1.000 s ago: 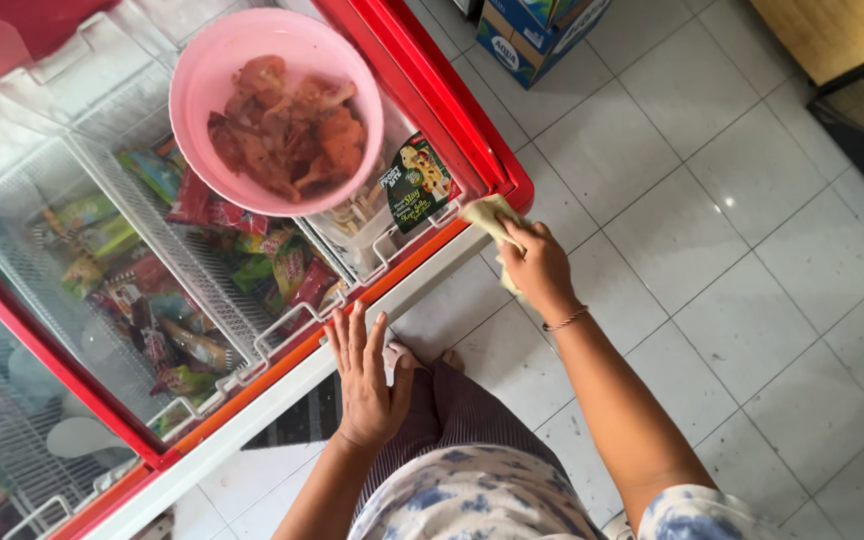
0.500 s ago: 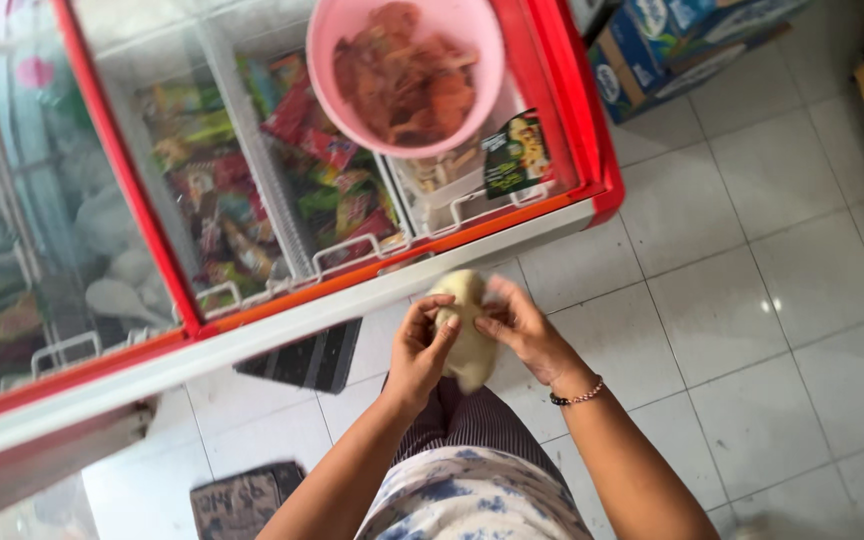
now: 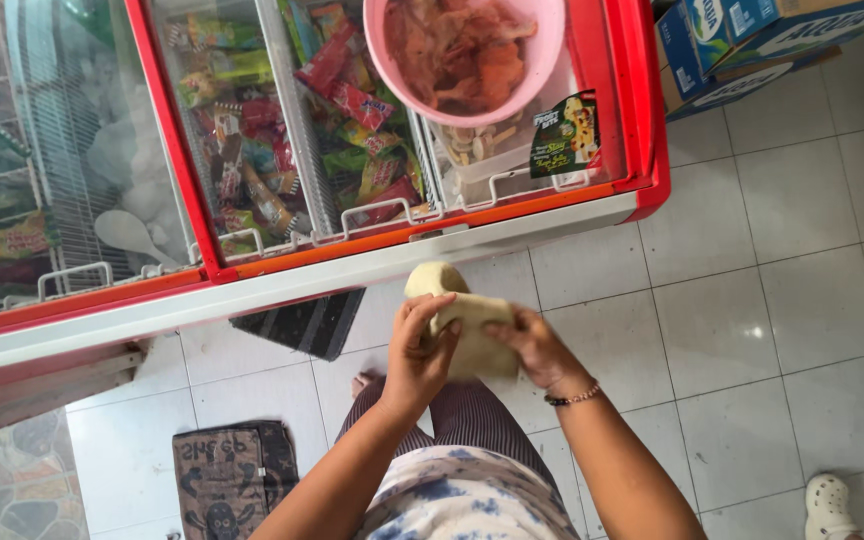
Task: The person wipes the glass lid and red frame of a chest freezer using a cloth. They then move to a glass display counter and wipe its surface with a different cloth.
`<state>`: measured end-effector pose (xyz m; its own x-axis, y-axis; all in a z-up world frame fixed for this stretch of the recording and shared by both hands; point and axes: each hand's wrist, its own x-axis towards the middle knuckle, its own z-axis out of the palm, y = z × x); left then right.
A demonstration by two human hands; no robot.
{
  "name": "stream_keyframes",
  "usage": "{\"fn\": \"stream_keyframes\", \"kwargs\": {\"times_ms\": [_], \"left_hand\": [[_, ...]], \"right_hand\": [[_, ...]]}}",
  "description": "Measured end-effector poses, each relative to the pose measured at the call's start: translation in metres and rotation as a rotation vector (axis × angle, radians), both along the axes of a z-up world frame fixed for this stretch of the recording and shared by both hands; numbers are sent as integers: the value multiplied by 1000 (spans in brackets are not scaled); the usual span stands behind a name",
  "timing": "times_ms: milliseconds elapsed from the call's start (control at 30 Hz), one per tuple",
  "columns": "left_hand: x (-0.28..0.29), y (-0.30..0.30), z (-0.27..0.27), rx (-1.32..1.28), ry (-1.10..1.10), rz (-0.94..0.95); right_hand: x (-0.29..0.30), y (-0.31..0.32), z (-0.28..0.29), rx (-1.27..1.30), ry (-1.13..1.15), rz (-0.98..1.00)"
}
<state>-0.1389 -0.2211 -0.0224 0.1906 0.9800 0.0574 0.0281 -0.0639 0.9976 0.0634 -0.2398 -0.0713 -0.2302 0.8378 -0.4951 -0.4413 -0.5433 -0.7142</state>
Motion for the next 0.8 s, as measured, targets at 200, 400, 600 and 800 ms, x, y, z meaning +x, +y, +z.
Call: {"fn": "stream_keyframes", "kwargs": {"times_ms": [200, 400, 600, 800], "left_hand": [[-38, 1, 16, 90, 367, -18], [-156, 23, -1, 416, 665, 179], [-271, 44, -22, 447, 974, 326], [-326, 96, -40, 574, 1153, 349]], "right_hand": [[42, -4, -9, 215, -40, -545], [95, 60, -5, 565, -609, -813], [13, 117, -55, 375, -1769, -790], [-188, 87, -73, 968, -1718, -416]]}}
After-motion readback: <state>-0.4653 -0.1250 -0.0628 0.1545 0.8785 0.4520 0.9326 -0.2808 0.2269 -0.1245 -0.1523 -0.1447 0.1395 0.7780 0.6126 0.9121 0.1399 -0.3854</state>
